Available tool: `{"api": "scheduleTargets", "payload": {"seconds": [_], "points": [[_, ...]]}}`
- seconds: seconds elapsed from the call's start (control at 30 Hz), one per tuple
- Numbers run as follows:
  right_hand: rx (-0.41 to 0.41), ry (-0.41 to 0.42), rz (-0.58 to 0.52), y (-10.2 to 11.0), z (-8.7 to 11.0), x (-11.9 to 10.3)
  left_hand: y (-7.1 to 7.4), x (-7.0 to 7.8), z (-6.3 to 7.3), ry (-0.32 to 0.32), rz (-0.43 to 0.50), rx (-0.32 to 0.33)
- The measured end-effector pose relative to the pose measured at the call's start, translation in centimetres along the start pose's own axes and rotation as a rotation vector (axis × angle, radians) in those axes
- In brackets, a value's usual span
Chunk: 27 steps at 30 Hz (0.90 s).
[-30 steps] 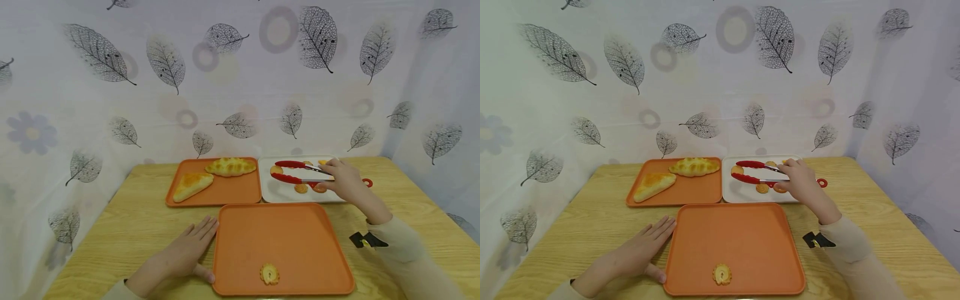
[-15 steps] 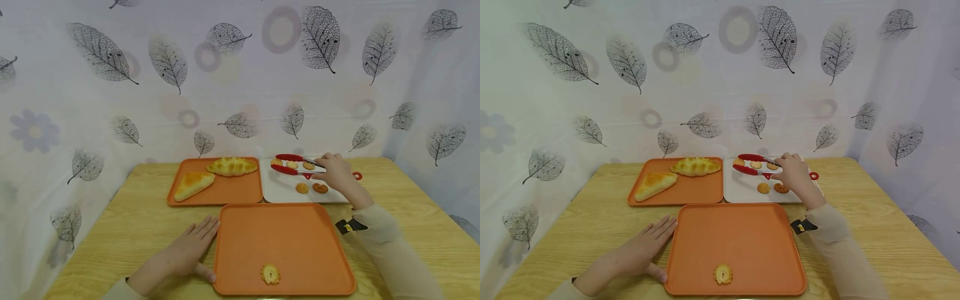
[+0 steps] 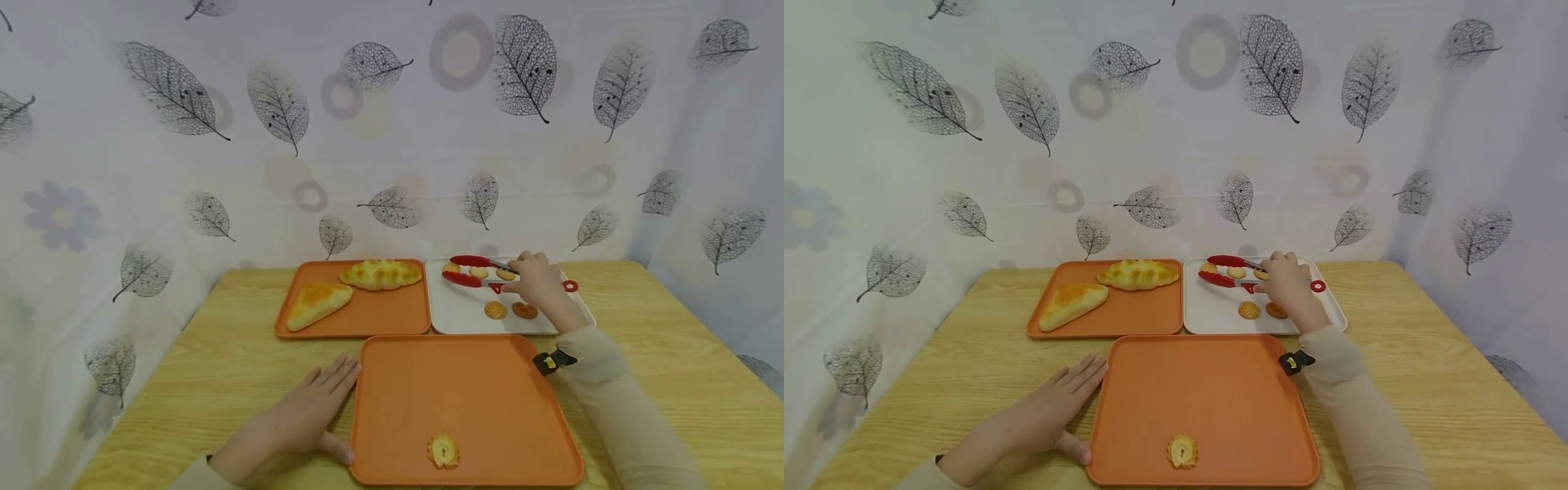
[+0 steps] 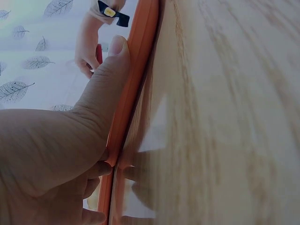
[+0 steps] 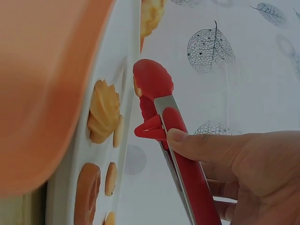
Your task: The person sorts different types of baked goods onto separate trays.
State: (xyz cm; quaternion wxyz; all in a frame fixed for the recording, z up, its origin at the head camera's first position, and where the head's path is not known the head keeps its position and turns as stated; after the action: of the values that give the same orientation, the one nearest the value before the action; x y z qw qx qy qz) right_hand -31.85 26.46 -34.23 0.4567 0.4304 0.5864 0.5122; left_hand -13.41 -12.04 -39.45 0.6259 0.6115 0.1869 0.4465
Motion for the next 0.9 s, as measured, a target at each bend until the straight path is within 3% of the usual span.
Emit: {"api": "scheduleTargets", "payload": {"seconds": [0.4, 0.9], "points": [[-0.034, -0.027, -0.026, -1.3, -1.7, -0.1, -0.2, 0.1, 0.1, 0.009, 0.0, 0.006], [-0.043, -0.007, -0.037, -1.5, -1.4, 0.1, -0.4, 0.4, 0.0, 0.01, -0.007, 0.015]]}}
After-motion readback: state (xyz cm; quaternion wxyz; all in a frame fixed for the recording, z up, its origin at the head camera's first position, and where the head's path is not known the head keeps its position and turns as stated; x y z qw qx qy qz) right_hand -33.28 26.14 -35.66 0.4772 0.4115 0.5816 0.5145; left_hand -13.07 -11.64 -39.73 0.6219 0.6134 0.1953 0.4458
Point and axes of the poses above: each hand's wrist, its own z-axis away from the middle knuckle, its own y-axis out of the back of the hand, x = y × z, the point moved 2 cm from there along -z, towards the middle knuckle, and after that the axes turned 1 degree about z, right-handed, at the moved point
